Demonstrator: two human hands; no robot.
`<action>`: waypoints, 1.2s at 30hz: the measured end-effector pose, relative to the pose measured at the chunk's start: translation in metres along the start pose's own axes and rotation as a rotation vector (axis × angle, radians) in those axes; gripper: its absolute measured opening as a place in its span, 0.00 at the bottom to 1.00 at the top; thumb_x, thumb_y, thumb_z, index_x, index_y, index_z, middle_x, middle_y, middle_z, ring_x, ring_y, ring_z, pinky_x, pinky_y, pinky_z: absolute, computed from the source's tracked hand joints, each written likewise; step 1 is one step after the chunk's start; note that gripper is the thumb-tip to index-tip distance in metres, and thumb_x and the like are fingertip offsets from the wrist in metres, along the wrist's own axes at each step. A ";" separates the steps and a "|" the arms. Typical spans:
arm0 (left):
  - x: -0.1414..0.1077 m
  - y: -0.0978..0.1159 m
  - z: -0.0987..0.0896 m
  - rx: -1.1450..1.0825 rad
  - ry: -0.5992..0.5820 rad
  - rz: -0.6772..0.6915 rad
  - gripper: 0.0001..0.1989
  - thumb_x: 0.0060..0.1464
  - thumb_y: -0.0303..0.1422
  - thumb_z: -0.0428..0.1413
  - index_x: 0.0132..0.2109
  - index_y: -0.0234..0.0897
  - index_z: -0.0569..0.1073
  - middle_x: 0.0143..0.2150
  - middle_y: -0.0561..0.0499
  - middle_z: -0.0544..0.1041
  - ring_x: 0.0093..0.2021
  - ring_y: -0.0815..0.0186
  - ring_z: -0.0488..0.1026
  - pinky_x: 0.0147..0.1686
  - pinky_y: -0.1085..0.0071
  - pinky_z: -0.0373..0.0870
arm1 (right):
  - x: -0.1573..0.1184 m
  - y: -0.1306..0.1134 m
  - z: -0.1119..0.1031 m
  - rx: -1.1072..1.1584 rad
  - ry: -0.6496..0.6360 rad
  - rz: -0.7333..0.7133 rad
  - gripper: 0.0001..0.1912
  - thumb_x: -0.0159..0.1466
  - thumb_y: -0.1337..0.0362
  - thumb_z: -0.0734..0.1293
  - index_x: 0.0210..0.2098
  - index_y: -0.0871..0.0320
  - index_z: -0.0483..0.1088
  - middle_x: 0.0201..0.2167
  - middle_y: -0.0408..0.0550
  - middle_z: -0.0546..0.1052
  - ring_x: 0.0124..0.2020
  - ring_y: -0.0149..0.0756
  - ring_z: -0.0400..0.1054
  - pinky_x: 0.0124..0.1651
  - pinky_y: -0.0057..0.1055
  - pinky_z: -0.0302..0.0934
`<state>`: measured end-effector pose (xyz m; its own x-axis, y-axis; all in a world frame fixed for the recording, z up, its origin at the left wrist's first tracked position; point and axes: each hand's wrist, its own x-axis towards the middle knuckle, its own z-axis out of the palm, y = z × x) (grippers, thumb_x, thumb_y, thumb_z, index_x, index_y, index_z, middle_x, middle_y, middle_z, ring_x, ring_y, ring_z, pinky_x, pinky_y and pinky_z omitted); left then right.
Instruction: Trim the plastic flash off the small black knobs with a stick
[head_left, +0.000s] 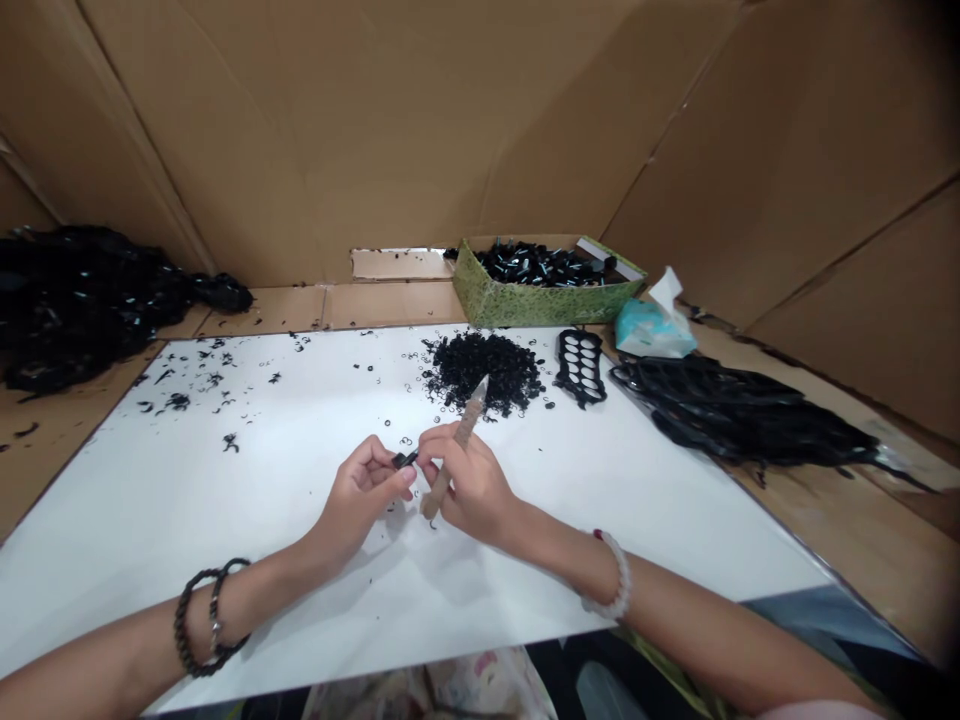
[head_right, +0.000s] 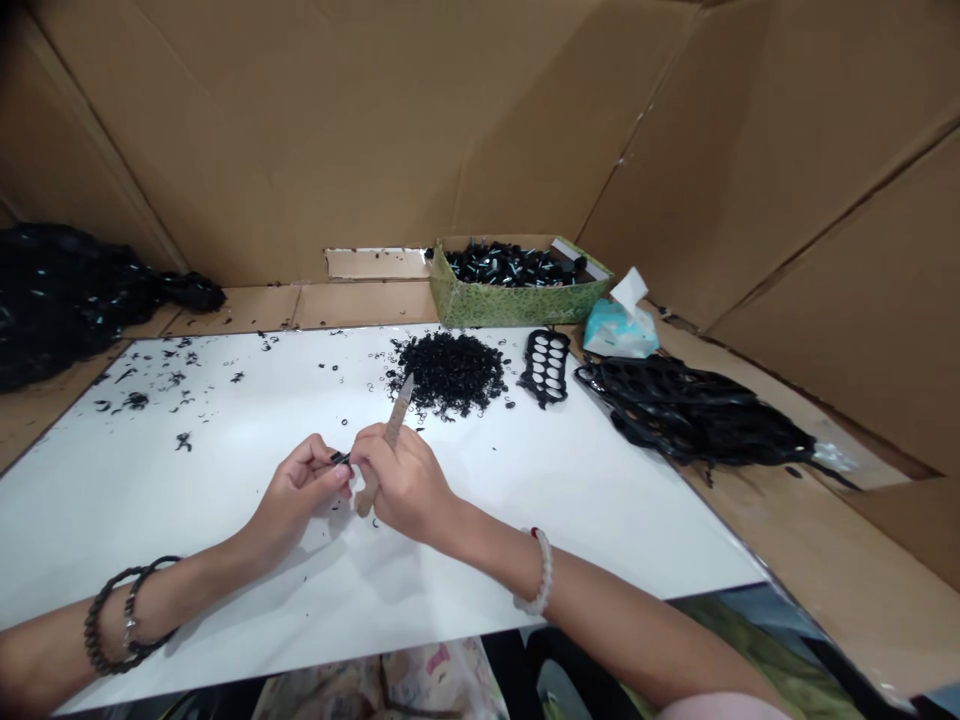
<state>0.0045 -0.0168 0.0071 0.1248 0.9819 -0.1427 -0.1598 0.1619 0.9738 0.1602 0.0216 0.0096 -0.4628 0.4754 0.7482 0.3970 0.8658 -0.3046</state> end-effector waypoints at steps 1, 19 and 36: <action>-0.001 0.001 0.001 0.006 0.006 0.005 0.15 0.49 0.37 0.58 0.28 0.38 0.58 0.23 0.57 0.70 0.24 0.72 0.67 0.24 0.77 0.58 | 0.000 -0.001 0.000 -0.016 -0.002 0.001 0.07 0.58 0.75 0.56 0.32 0.56 0.59 0.27 0.46 0.70 0.30 0.34 0.64 0.30 0.29 0.58; -0.008 0.004 0.006 -0.350 -0.165 -0.011 0.13 0.50 0.32 0.58 0.27 0.37 0.60 0.24 0.57 0.68 0.28 0.72 0.65 0.31 0.75 0.61 | -0.005 -0.012 0.004 -0.373 0.116 -0.142 0.07 0.58 0.71 0.61 0.36 0.56 0.63 0.28 0.43 0.75 0.27 0.31 0.64 0.35 0.33 0.50; 0.005 0.002 0.000 -0.525 -0.156 -0.293 0.18 0.48 0.44 0.57 0.28 0.30 0.73 0.25 0.49 0.77 0.25 0.69 0.75 0.34 0.73 0.72 | 0.003 0.012 -0.017 -0.344 0.119 -0.206 0.08 0.58 0.68 0.66 0.38 0.55 0.65 0.28 0.42 0.75 0.31 0.32 0.66 0.39 0.34 0.51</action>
<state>0.0047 -0.0120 0.0081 0.3714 0.8698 -0.3248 -0.5529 0.4882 0.6752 0.1770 0.0301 0.0180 -0.4739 0.2586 0.8417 0.5565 0.8288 0.0587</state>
